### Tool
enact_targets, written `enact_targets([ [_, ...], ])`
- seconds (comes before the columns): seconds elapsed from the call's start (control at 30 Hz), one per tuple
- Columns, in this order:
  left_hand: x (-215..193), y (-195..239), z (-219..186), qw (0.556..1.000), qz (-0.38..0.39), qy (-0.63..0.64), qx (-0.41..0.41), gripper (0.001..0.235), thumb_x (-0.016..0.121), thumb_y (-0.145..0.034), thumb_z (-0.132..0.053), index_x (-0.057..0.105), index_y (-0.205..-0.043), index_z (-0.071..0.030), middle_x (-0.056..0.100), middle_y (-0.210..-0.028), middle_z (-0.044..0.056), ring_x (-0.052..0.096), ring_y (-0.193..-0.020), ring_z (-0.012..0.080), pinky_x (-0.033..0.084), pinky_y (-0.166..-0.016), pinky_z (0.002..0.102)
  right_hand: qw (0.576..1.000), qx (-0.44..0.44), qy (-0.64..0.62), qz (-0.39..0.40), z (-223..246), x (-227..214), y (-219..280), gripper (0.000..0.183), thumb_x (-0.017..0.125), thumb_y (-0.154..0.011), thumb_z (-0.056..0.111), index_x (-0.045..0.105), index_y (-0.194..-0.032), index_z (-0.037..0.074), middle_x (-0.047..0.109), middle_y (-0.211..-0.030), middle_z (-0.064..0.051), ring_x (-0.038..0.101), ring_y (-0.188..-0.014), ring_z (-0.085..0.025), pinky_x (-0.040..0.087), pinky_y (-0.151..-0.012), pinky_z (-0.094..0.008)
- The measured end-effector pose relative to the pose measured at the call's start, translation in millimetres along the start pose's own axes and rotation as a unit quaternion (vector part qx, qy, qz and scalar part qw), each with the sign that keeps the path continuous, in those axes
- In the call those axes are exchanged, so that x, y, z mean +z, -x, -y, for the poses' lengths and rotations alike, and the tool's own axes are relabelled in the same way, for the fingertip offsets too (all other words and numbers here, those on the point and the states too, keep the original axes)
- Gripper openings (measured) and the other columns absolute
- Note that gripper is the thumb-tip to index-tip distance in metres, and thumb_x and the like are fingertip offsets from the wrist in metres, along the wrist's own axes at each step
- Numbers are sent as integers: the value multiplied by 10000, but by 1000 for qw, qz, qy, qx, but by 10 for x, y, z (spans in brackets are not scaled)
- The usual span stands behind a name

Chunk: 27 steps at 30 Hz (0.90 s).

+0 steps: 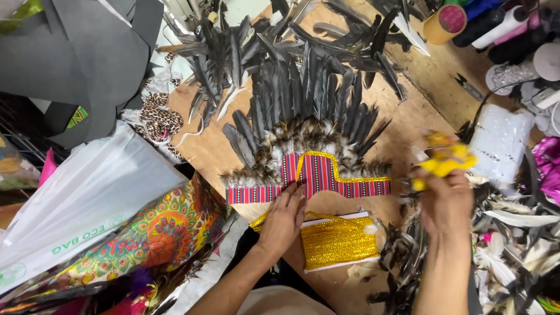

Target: The person uses a hot glue gun to attach a gold beaded trim along the edge of a feathered headdress. They repeatedly apply glue and press the trim into place, adjusting the feathers and trim as needed.

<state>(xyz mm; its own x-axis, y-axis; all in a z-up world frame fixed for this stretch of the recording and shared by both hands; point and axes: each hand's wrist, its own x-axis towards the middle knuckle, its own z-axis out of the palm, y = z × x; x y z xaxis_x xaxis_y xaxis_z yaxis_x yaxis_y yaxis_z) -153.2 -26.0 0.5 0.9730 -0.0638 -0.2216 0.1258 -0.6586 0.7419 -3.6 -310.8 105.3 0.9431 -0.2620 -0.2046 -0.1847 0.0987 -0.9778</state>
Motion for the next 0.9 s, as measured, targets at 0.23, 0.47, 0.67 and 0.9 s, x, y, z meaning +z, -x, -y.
enact_targets([
  [0.23, 8, -61, 50, 993, -90, -55, 57, 365, 625, -1085, -183, 700, -1438, -131, 598, -1450, 82, 551, -1385, 324, 484, -1078, 431, 983, 78, 36, 160, -113, 595, 436, 253, 693, -1034, 52, 641, -1282, 47, 772, -1081, -114, 781, -784, -210, 566, -752, -264],
  [0.47, -741, -906, -187, 961, -201, 172, 83, 167, 713, -1084, -281, 839, -1135, -184, 742, -972, 63, 764, -964, 317, 611, -843, 428, 841, -11, 487, 236, -121, 1056, 297, 435, 767, -1050, 428, 728, -1245, 41, 778, -800, -181, 774, -864, -416, 562, -849, -523],
  [0.67, -1368, -1601, -783, 981, 61, 72, 169, 371, 666, -1064, -509, 731, -1401, -370, 726, -1287, 136, 752, -1175, 450, 614, -1029, 555, 754, -80, 586, 287, -337, 1220, -38, 394, 718, -1027, 455, 747, -1151, 82, 793, -858, -202, 765, -1019, -491, 552, -928, -610],
  [0.9, -1274, -1916, -729, 968, 190, -43, 159, 367, 499, -1147, -405, 718, -1438, -357, 726, -1295, 206, 716, -1246, 492, 591, -1048, 561, 714, -72, 620, 319, -290, 1295, -135, 337, 677, -1028, 449, 764, -1145, 145, 810, -718, -80, 817, -914, -380, 579, -924, -539],
])
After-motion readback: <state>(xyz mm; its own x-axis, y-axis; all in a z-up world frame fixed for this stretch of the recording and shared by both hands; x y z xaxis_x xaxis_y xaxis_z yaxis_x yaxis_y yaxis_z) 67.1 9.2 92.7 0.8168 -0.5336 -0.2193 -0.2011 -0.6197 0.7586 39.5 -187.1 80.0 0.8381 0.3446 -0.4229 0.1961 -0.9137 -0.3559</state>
